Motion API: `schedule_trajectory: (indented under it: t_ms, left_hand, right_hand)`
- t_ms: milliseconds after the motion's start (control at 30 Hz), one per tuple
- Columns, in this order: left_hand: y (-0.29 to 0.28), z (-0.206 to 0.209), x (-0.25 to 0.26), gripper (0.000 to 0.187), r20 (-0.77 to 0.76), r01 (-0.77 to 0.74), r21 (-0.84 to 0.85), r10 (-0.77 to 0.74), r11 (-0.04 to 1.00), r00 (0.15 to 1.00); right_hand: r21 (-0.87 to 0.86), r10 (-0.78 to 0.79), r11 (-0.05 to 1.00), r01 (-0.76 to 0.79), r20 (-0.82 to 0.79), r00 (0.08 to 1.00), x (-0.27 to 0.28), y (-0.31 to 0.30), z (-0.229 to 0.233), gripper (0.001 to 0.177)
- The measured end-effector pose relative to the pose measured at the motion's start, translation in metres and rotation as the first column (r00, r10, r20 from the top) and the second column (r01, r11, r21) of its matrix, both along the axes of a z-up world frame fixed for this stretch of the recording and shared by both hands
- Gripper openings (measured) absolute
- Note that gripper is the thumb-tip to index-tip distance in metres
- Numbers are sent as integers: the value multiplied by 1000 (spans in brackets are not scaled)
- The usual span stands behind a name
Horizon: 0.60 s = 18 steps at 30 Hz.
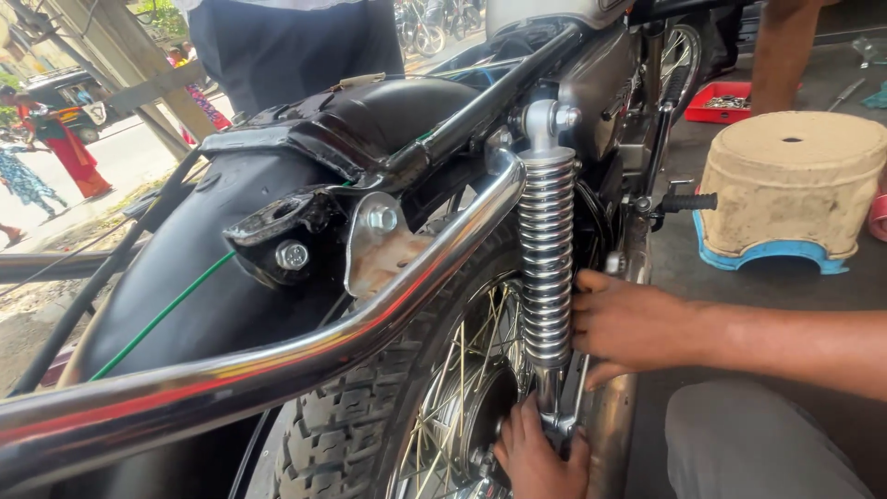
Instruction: Repairing or adjusting components on a motorcycle, specifically working on the rear wheel and chassis area.
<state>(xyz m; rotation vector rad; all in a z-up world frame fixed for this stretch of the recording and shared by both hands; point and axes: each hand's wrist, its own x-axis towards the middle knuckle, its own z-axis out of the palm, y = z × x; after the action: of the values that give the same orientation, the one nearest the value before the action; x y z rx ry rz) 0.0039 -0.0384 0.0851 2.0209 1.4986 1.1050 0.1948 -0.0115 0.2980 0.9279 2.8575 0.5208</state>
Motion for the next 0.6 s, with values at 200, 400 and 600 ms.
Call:
schedule_trajectory:
  t_ms: [200, 400, 600]
  left_hand:
    - [-1, -1, -2, 90, -4, -16, -4, 16, 1000, 1000]
    - [-2, 4, -7, 86, 14, 0, 42, 0, 999, 1000]
    - [-9, 20, -3, 89, 4, -7, -53, 7, 999, 1000]
  right_hand:
    - [41, 60, 998, -54, -153, 986, 18, 11, -25, 60]
    - [-287, -281, 933, 218, -201, 938, 38, 16, -60, 57]
    - [-198, -110, 976, 86, -111, 988, 32, 10, -14, 57]
